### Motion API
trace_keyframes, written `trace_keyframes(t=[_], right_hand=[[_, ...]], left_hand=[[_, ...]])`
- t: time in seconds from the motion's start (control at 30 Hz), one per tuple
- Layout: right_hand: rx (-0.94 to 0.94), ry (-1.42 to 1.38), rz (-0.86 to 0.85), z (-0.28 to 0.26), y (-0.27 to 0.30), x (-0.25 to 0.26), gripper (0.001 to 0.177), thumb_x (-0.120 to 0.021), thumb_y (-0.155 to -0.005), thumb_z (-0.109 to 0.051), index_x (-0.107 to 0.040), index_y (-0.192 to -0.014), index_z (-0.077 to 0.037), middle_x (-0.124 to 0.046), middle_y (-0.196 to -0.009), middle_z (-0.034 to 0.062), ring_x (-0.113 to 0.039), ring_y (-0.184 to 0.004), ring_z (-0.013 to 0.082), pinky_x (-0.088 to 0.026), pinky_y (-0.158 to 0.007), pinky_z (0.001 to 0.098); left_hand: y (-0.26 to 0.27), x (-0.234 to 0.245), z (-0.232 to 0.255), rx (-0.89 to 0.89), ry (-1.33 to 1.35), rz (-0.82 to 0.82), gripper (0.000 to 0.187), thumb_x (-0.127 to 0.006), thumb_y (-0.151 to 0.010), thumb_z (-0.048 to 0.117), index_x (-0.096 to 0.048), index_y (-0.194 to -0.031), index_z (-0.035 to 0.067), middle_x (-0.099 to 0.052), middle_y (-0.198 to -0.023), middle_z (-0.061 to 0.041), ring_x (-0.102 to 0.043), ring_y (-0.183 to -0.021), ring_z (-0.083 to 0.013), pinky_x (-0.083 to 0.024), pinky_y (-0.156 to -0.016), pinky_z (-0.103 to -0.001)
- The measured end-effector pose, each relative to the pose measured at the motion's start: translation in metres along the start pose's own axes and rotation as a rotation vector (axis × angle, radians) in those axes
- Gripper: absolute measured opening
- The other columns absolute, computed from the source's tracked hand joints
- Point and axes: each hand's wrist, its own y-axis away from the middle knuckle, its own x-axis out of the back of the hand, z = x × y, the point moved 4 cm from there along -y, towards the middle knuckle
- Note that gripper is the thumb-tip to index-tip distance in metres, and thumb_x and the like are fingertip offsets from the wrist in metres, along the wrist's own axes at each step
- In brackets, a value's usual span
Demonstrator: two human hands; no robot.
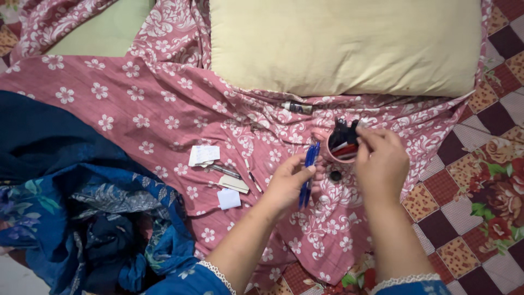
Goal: The person picks up several pens and a small case from a bed, places them into a cup, and then hangs a decorative sign on the wall.
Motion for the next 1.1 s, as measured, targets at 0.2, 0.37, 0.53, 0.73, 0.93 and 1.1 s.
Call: trace_keyframes(t=[0.2,0.37,0.53,0.73,0.93,1.1], right_hand=[[-0.354,-0.157,-0.225,-0.009,0.009,0.014,0.022,-0.076,-0.095,-0.018,-0.078,-0.116,-0.012,-0.074,-0.099,0.0092,-0.070,-0.077,0.0203,-0.054,-0.067,0.0344],[-0.622,-0.719,-0.407,-0.003,0.032,-0.014,0.035,-0.078,-0.085,-0.008,-0.070,-0.119,-0.005,-0.076,-0.096,0.0051,-0.071,-0.078,0.0120,-0.060,-0.064,0.0257],[-0.747,-0.793,-0.101,0.021,0.036,0.013,0.025,-0.073,-0.093,-0.005,-0.066,-0.117,0.000,-0.071,-0.092,0.0072,-0.067,-0.074,0.0128,-0.057,-0.065,0.0231],[-0.377,-0.550,0.130,0.029,0.022,0.025,0.020,-0.072,-0.100,-0.004,-0.064,-0.118,-0.002,-0.069,-0.102,0.0053,-0.070,-0.085,0.0104,-0.060,-0.069,0.0237],[-0.252,-0.286,-0.086,0.018,0.038,-0.015,0.019,-0.076,-0.094,-0.004,-0.073,-0.113,-0.004,-0.076,-0.093,0.0082,-0.075,-0.080,0.0116,-0.060,-0.068,0.0260],[-0.318,-0.292,-0.044,0.009,0.035,-0.004,0.040,-0.077,-0.090,-0.007,-0.068,-0.128,-0.002,-0.073,-0.090,0.0090,-0.069,-0.071,0.0120,-0.055,-0.062,0.0266]], left_hand=[[-0.004,-0.007,-0.007,0.015,0.009,-0.005,0.032,-0.059,-0.099,0.007,-0.058,-0.130,0.004,-0.069,-0.108,-0.010,-0.069,-0.094,-0.0158,-0.063,-0.077,-0.033],[-0.013,-0.012,-0.021,0.031,-0.070,-0.085,0.026,-0.058,-0.102,0.008,-0.064,-0.125,-0.001,-0.071,-0.108,-0.010,-0.071,-0.094,-0.0147,-0.061,-0.081,-0.029],[-0.015,-0.005,-0.032,-0.052,-0.212,-0.035,0.027,-0.059,-0.104,0.007,-0.068,-0.126,-0.006,-0.071,-0.104,-0.012,-0.067,-0.088,-0.0172,-0.057,-0.077,-0.030],[-0.016,0.001,-0.019,0.021,-0.065,0.039,0.025,-0.057,-0.101,0.008,-0.063,-0.123,-0.003,-0.072,-0.109,-0.009,-0.072,-0.095,-0.0159,-0.060,-0.081,-0.028],[-0.003,-0.012,-0.002,0.012,-0.070,0.041,0.026,-0.059,-0.101,0.011,-0.064,-0.123,-0.002,-0.070,-0.102,-0.007,-0.070,-0.086,-0.0149,-0.060,-0.074,-0.027],[-0.002,-0.015,-0.003,0.050,-0.133,0.044,0.027,-0.060,-0.101,0.016,-0.066,-0.123,0.003,-0.068,-0.094,-0.003,-0.062,-0.069,-0.0098,-0.054,-0.062,-0.026]])
